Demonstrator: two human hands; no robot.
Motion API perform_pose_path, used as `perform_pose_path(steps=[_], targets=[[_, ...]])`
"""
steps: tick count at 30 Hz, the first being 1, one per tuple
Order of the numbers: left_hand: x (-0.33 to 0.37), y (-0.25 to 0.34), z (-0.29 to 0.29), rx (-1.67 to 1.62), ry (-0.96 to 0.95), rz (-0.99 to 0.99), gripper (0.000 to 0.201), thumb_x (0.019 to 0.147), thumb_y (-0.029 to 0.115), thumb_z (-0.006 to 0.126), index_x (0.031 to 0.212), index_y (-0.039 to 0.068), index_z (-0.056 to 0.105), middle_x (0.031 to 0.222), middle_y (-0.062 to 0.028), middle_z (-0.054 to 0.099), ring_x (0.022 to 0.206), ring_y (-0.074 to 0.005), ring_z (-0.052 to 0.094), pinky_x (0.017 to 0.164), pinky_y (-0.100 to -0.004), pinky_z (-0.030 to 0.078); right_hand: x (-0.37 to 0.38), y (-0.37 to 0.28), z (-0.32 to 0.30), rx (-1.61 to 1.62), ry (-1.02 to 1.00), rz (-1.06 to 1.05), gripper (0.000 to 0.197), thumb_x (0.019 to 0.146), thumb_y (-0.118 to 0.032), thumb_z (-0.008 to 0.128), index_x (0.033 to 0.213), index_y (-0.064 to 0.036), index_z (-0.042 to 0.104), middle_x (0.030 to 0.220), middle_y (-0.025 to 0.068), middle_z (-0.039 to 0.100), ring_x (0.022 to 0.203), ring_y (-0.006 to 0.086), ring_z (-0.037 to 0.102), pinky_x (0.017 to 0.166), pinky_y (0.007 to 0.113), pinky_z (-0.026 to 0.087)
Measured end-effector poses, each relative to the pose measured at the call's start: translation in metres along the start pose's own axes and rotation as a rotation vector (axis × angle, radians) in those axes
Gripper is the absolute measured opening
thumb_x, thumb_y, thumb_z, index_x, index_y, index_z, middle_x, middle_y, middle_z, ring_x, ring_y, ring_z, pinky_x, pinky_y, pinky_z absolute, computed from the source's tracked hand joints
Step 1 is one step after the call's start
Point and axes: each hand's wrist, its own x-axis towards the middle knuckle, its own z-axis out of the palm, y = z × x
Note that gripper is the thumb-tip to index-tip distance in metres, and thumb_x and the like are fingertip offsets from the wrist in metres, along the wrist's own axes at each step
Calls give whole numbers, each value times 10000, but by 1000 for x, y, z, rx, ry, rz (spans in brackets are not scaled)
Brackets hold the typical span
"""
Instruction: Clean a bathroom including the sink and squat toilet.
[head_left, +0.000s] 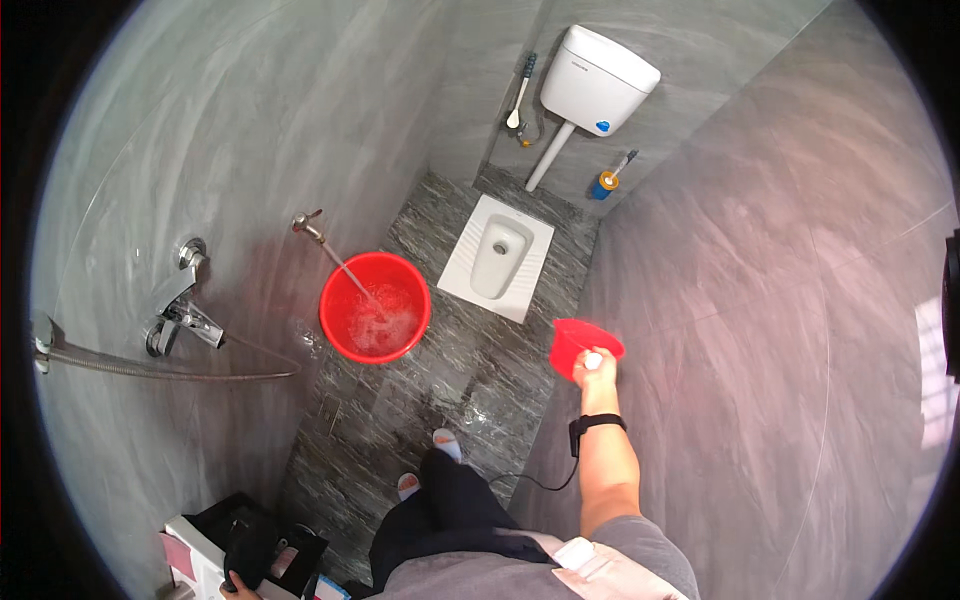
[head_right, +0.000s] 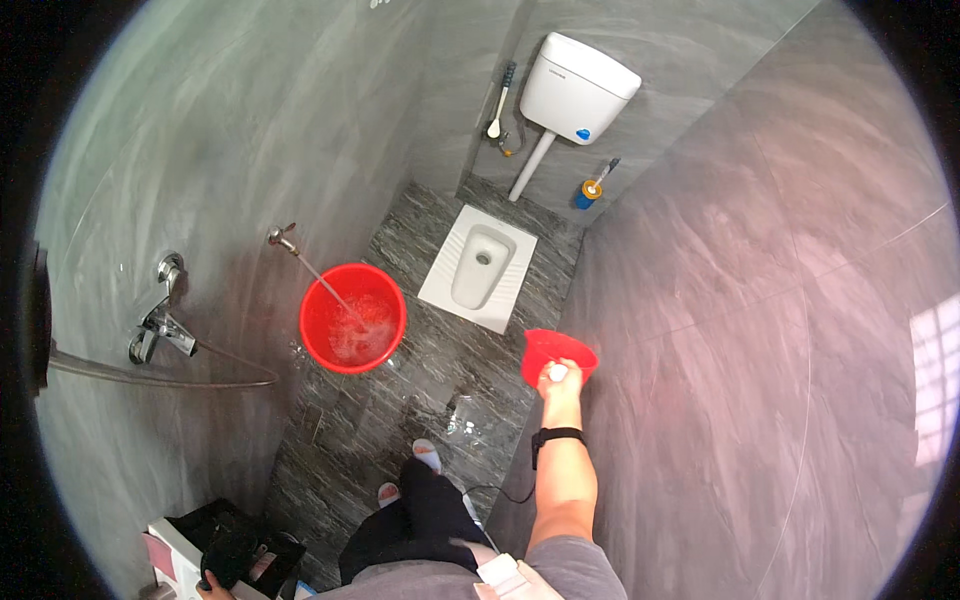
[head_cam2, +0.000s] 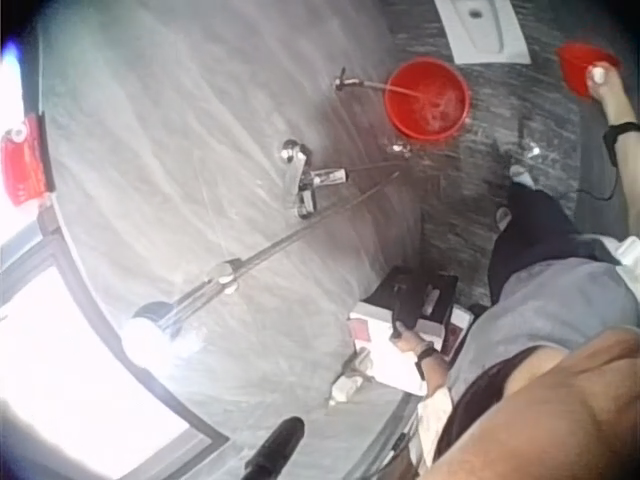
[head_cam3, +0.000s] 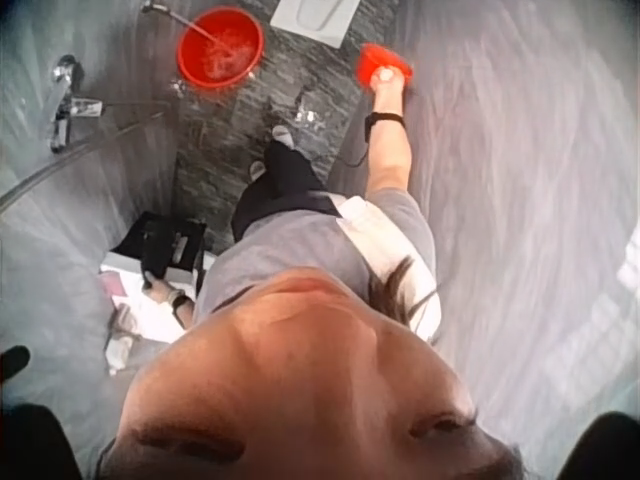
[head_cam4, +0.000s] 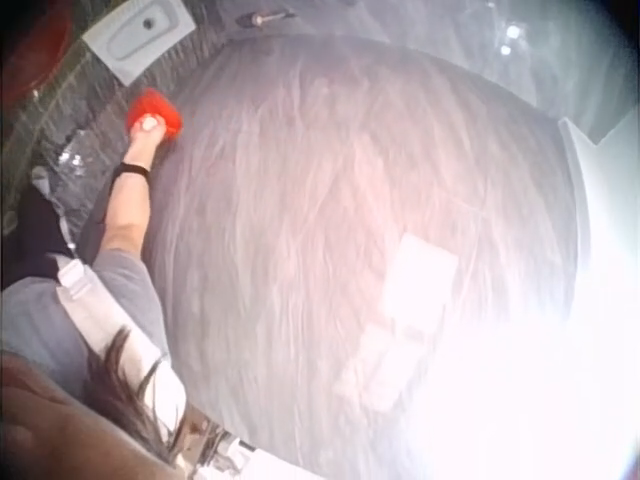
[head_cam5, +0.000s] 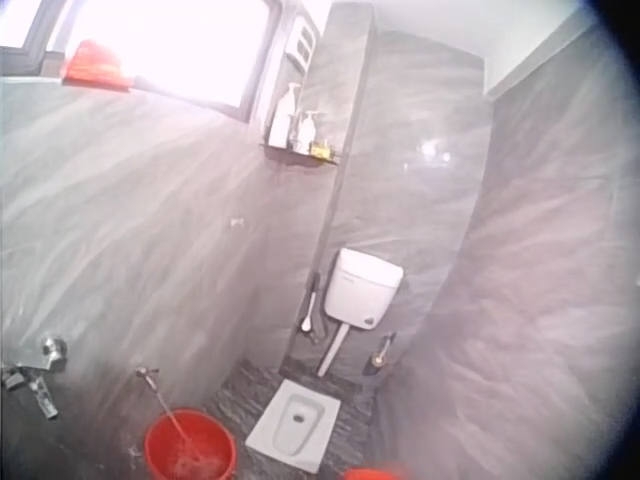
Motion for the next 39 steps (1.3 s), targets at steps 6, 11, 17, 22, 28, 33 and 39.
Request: perform_pose_path(steps=[6, 11, 17, 22, 28, 33, 39], targets=[[8, -39, 16, 90, -68, 141, 552, 854, 451, 646, 1044, -65, 597, 961, -270, 645, 880, -416, 614, 779, -433, 478, 19, -23, 80, 209, -297, -118, 47, 751, -113, 536, 782, -80, 551, 674, 51, 580, 579, 202, 589, 535, 289, 566], [1, -33, 26, 36, -50, 255, 480, 848, 361, 683, 945, -102, 606, 864, -281, 652, 812, -433, 627, 743, -459, 489, 1, -87, 121, 490, -371, -234, 78, 789, -113, 497, 826, -63, 544, 681, 52, 575, 564, 203, 567, 502, 310, 536], [-7, -28, 18, -2, -168, 292, 451, 846, 334, 694, 970, -90, 604, 881, -279, 625, 831, -415, 581, 783, -473, 458, -16, -81, 76, 554, -183, -364, 193, 797, -142, 504, 948, -43, 574, 747, 69, 616, 632, 228, 600, 537, 327, 558], [-18, -36, 19, -60, -195, 290, 405, 861, 311, 687, 1063, -17, 563, 1094, -243, 492, 1069, -379, 442, 934, -453, 366, -27, -37, -38, 659, -3, -320, 245, 809, -162, 485, 1008, -73, 596, 828, 60, 644, 736, 230, 635, 590, 336, 580], [-19, -57, 18, -168, -157, 323, 356, 878, 277, 673, 1059, 4, 534, 1122, -201, 451, 1096, -353, 418, 972, -429, 336, -57, 62, -127, -106, 230, -49, 160, 826, -120, 511, 967, -82, 576, 834, 51, 634, 657, 221, 614, 483, 299, 545], [-24, -55, 15, -299, -149, 337, 314, 887, 245, 663, 1057, 15, 532, 1111, -162, 448, 1083, -308, 437, 978, -388, 338, -57, 123, -86, -1170, 282, -128, 188, 808, -121, 561, 992, -82, 553, 769, 82, 617, 488, 238, 557, 383, 346, 462], [-27, -47, 9, -266, -146, 299, 294, 884, 223, 662, 1055, 21, 535, 1126, -166, 440, 1095, -312, 435, 988, -389, 330, -88, 142, 10, -2140, 383, -1034, 701, 818, -188, 610, 1440, -130, 292, 1099, 262, 583, 982, 426, 609, 851, 523, 483]])
